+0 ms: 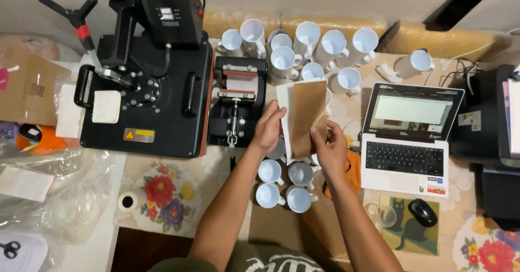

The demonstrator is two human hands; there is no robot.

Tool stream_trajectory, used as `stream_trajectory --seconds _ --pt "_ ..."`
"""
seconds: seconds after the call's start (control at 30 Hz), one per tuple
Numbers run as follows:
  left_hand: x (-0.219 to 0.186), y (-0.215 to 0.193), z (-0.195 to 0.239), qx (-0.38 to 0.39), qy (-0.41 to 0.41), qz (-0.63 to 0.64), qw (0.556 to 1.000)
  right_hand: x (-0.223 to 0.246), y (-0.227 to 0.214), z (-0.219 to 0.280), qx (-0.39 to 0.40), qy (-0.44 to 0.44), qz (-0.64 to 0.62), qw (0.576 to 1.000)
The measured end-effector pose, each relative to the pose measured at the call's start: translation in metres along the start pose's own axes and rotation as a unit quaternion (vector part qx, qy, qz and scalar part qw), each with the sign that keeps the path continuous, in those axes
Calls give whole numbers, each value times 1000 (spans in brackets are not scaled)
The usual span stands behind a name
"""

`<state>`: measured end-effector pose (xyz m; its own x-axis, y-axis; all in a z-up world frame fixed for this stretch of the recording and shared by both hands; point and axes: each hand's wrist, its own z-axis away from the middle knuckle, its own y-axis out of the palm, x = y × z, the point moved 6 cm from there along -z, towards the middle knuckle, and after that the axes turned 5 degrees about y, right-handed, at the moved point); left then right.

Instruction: Selecting a digital design on a laptop and manually applying a printed transfer sheet to a ceramic mug for heat pressing.

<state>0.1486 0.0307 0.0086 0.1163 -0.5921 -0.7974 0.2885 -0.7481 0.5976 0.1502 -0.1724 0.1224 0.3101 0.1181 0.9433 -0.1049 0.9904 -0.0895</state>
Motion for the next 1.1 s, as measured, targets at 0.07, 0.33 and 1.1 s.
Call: stream_trajectory --seconds 0.07,0.33,1.1 --pt "-21 14 3 -17 42 -22 999 -9 -4 -6 -9 -1 53 999" --pt "-45 31 30 -27 90 -159 983 -21 -7 -21 -60 1 21 998" --pt "-22 -31 95 -188 81 -302 931 -62 24 -123 97 -34 110 989"
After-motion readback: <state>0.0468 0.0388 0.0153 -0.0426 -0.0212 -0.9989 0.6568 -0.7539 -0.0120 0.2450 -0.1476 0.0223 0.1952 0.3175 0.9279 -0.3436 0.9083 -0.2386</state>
